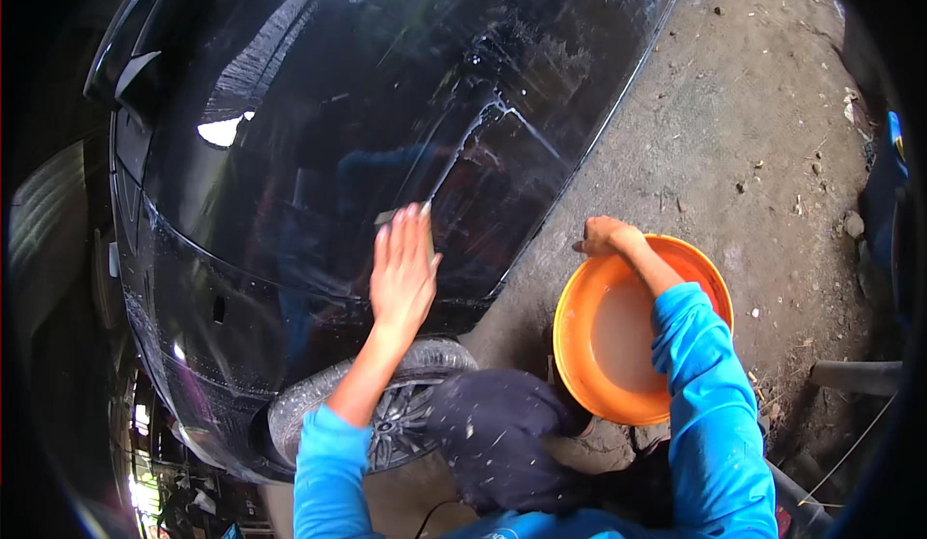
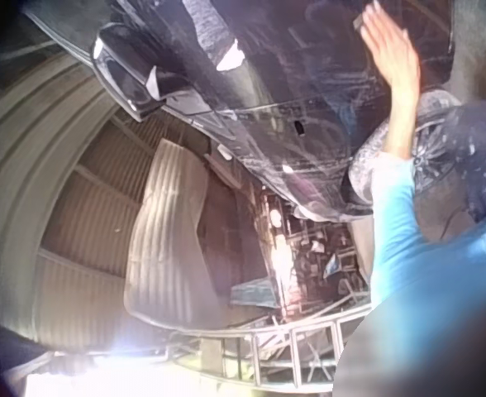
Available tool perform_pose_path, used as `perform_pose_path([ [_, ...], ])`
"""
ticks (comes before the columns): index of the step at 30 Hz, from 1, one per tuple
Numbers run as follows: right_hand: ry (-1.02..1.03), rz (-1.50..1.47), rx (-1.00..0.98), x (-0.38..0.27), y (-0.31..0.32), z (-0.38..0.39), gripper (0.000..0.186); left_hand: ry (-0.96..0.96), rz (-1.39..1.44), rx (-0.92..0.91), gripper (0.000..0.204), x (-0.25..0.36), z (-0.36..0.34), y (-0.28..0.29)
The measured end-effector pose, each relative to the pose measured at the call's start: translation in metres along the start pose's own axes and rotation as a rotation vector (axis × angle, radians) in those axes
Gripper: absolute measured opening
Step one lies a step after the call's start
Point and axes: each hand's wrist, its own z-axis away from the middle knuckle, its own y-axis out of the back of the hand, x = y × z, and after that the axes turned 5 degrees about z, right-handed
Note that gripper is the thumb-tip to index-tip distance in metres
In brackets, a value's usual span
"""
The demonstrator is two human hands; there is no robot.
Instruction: Sanding the side panel of a black car using a sanding block and water from a bucket.
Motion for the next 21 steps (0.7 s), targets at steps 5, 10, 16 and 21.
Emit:
perform_pose_path([
  [5,0.086,-0.034,0.073,0.001,-0.005,-0.008,0.05,-0.08,-0.028,0.198,0.07,0.027,-0.11,0.007],
  [10,0.038,-0.034,-0.022,0.015,-0.003,-0.003,0.052,0.013,0.019,-0.05,0.076,-0.01,0.043,-0.01],
  [16,0.028,0.049,0.052,0.0,-0.004,-0.005,0.05,-0.025,0.088,0.059,0.075,0.014,-0.029,-0.006],
  [21,0.054,-0.037,0.019,0.006,0.003,0.0,0.05,-0.117,0.134,0.222,0.068,0.039,-0.114,-0.006],
])
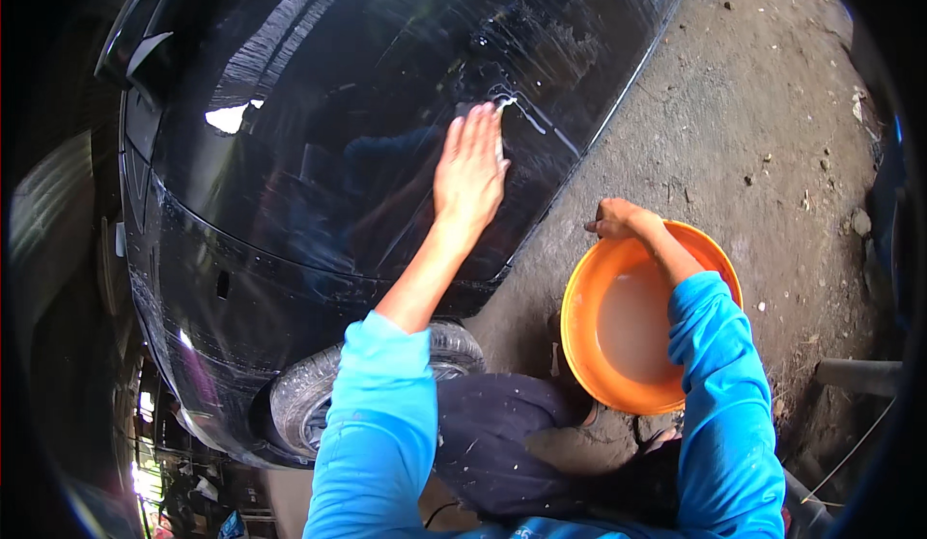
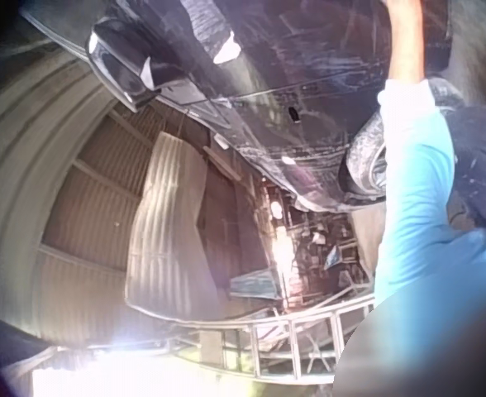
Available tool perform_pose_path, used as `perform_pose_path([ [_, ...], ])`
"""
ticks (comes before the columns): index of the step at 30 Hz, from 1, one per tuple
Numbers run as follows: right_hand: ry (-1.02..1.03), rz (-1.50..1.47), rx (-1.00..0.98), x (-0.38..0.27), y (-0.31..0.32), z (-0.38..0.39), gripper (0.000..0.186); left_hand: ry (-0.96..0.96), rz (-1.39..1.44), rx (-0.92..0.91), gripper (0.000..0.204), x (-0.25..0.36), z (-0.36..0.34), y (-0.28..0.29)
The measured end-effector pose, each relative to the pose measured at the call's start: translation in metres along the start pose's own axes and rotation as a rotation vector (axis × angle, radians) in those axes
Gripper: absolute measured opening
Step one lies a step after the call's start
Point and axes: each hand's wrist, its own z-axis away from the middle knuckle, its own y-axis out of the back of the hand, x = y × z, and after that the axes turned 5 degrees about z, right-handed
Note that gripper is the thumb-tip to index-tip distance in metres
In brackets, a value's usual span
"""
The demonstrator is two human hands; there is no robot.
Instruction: Sanding the side panel of a black car using a sanding block and water from a bucket.
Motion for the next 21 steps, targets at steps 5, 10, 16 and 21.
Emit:
perform_pose_path([
  [5,0.014,-0.014,0.0,0.008,0.002,0.004,0.049,0.184,-0.094,-0.331,0.076,-0.024,0.2,0.029],
  [10,-0.081,0.048,0.062,-0.012,-0.003,0.009,0.05,0.053,-0.052,-0.145,0.075,-0.005,0.068,0.01],
  [16,-0.042,0.001,0.048,0.007,-0.002,0.005,0.05,-0.014,0.041,-0.046,0.07,0.01,0.014,-0.008],
  [21,-0.009,0.002,0.025,0.008,0.001,0.002,0.05,0.169,-0.141,-0.289,0.074,-0.02,0.215,0.003],
])
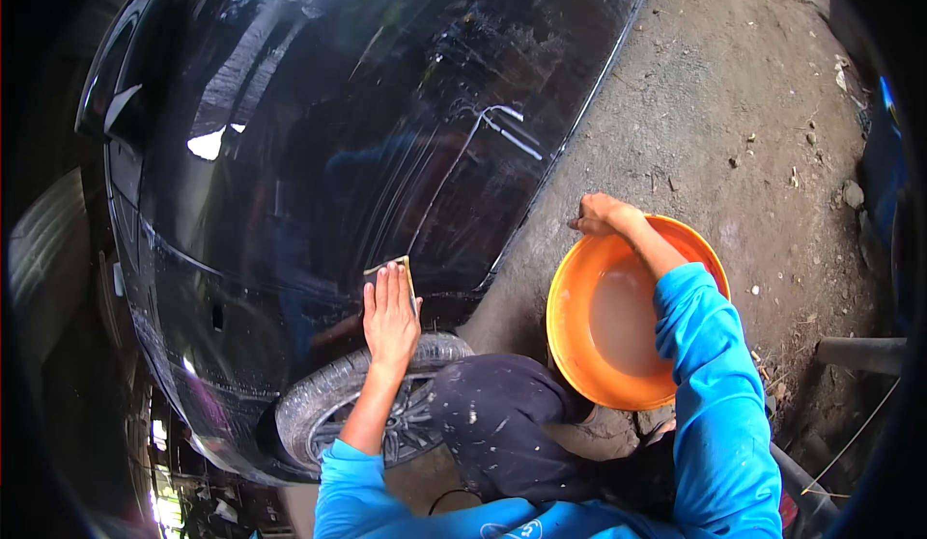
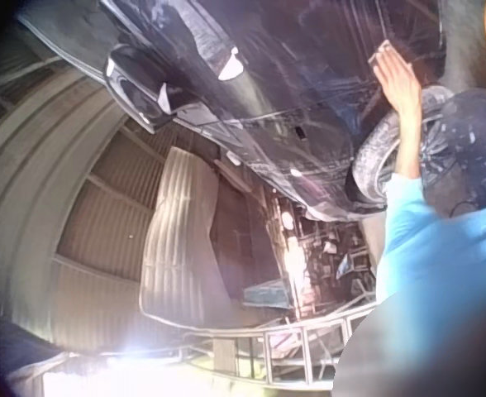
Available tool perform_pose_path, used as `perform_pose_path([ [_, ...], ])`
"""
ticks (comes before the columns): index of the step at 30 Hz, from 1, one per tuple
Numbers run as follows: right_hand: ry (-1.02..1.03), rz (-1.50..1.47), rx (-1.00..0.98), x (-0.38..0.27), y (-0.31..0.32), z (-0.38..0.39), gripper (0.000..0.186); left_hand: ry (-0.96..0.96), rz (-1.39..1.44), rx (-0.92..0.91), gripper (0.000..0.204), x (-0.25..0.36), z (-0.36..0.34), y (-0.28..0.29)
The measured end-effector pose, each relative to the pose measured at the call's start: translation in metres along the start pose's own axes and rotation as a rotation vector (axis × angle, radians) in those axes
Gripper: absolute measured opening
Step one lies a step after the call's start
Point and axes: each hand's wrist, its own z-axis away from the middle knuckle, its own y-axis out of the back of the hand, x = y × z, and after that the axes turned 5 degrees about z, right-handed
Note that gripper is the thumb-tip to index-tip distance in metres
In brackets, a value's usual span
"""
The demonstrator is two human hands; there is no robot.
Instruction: Sanding the side panel of a black car using a sanding block and water from a bucket.
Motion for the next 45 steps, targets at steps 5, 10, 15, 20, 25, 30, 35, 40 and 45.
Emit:
perform_pose_path([
  [5,-0.068,0.011,0.081,-0.01,-0.001,0.011,0.051,-0.143,0.075,0.16,0.072,0.062,-0.173,0.041],
  [10,-0.033,-0.018,0.079,0.011,-0.01,0.01,0.049,-0.196,0.172,0.216,0.068,0.081,-0.183,0.037],
  [15,-0.002,-0.005,0.103,0.014,0.0,0.008,0.048,0.015,0.082,-0.127,0.076,0.023,-0.004,0.001],
  [20,-0.096,0.021,0.133,-0.021,0.0,0.015,0.05,-0.064,0.112,0.09,0.071,0.061,-0.133,0.019],
  [25,-0.092,-0.013,0.045,0.002,0.006,0.017,0.05,-0.149,0.185,0.136,0.069,0.079,-0.151,0.027],
  [30,-0.08,0.038,0.068,0.004,0.004,0.015,0.049,-0.002,0.051,-0.115,0.073,0.033,0.024,0.004],
  [35,-0.098,0.041,0.102,-0.021,0.0,0.013,0.053,-0.106,0.091,0.053,0.07,0.063,-0.11,0.004],
  [40,-0.112,-0.001,0.103,0.002,0.006,0.024,0.049,-0.139,0.254,0.069,0.071,0.073,-0.107,0.01],
  [45,-0.033,0.042,0.102,0.012,-0.003,0.01,0.048,-0.003,0.086,-0.186,0.072,0.042,0.014,-0.004],
])
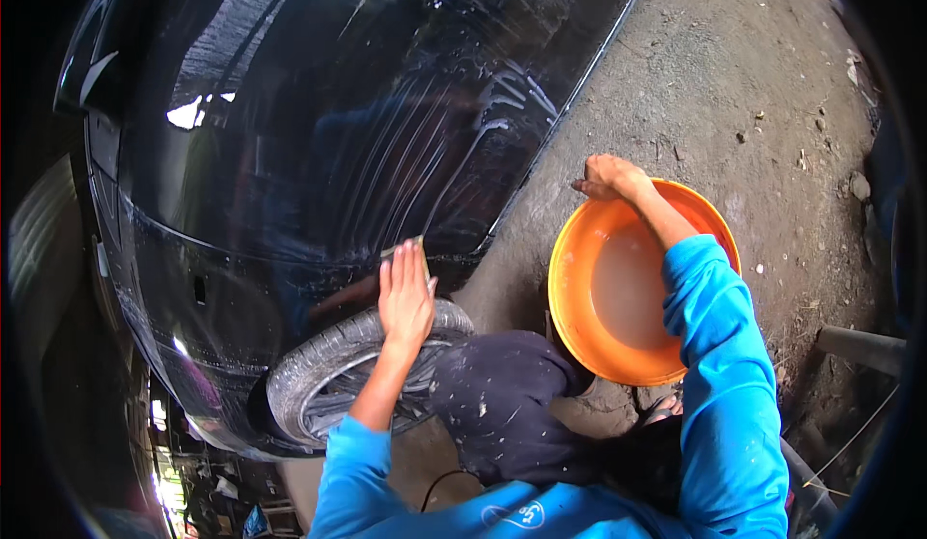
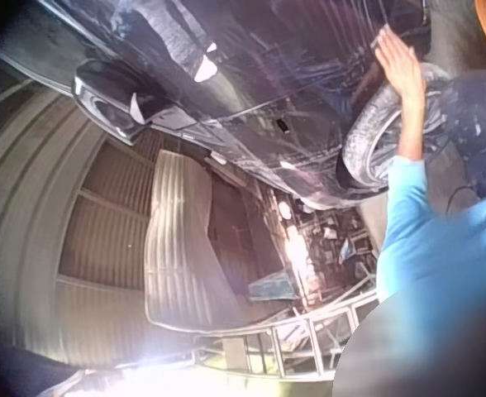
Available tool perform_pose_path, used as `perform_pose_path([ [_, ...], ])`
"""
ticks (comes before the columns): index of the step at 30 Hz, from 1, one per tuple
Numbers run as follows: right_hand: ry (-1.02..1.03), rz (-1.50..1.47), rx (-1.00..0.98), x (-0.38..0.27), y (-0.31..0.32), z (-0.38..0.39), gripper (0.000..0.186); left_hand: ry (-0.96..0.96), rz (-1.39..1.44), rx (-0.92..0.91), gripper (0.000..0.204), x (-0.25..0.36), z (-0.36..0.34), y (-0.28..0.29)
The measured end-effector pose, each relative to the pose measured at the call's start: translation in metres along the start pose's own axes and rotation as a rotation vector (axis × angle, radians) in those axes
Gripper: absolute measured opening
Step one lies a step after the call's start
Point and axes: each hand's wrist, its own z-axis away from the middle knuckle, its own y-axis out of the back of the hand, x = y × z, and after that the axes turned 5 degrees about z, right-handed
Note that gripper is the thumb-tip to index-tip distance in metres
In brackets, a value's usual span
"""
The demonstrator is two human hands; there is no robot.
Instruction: Sanding the side panel of a black car using a sanding block and water from a bucket.
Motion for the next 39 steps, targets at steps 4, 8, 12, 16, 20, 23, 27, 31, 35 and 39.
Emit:
perform_pose_path([
  [4,-0.04,-0.003,0.091,-0.025,-0.002,0.002,0.047,-0.118,0.061,0.209,0.068,0.031,-0.117,0.015],
  [8,0.003,-0.053,-0.003,-0.012,0.007,0.004,0.052,-0.149,0.057,0.27,0.07,0.055,-0.153,0.02],
  [12,0.015,-0.017,0.045,-0.003,-0.003,-0.009,0.053,-0.052,0.049,0.048,0.074,-0.005,-0.018,-0.012],
  [16,-0.042,0.003,0.018,-0.014,0.008,0.007,0.051,-0.042,0.124,0.1,0.072,0.01,-0.029,-0.013],
  [20,-0.08,0.033,0.073,-0.02,-0.002,-0.006,0.05,-0.15,-0.016,0.249,0.066,0.049,-0.138,0.006],
  [23,-0.054,-0.041,0.006,-0.018,0.0,0.004,0.05,-0.186,0.084,0.233,0.066,0.049,-0.141,0.015],
  [27,-0.031,-0.01,0.005,-0.011,0.006,0.004,0.052,-0.074,0.064,0.045,0.074,-0.004,-0.01,-0.012],
  [31,-0.008,0.026,0.022,-0.004,0.0,0.005,0.052,-0.1,-0.037,0.123,0.068,0.018,-0.046,-0.011],
  [35,0.052,0.012,-0.021,-0.015,-0.005,-0.023,0.045,-0.126,0.448,0.538,0.06,0.066,-0.186,0.024],
  [39,0.035,0.037,0.44,-0.011,-0.008,0.014,0.025,-0.288,0.903,0.118,0.052,0.112,-0.211,0.071],
])
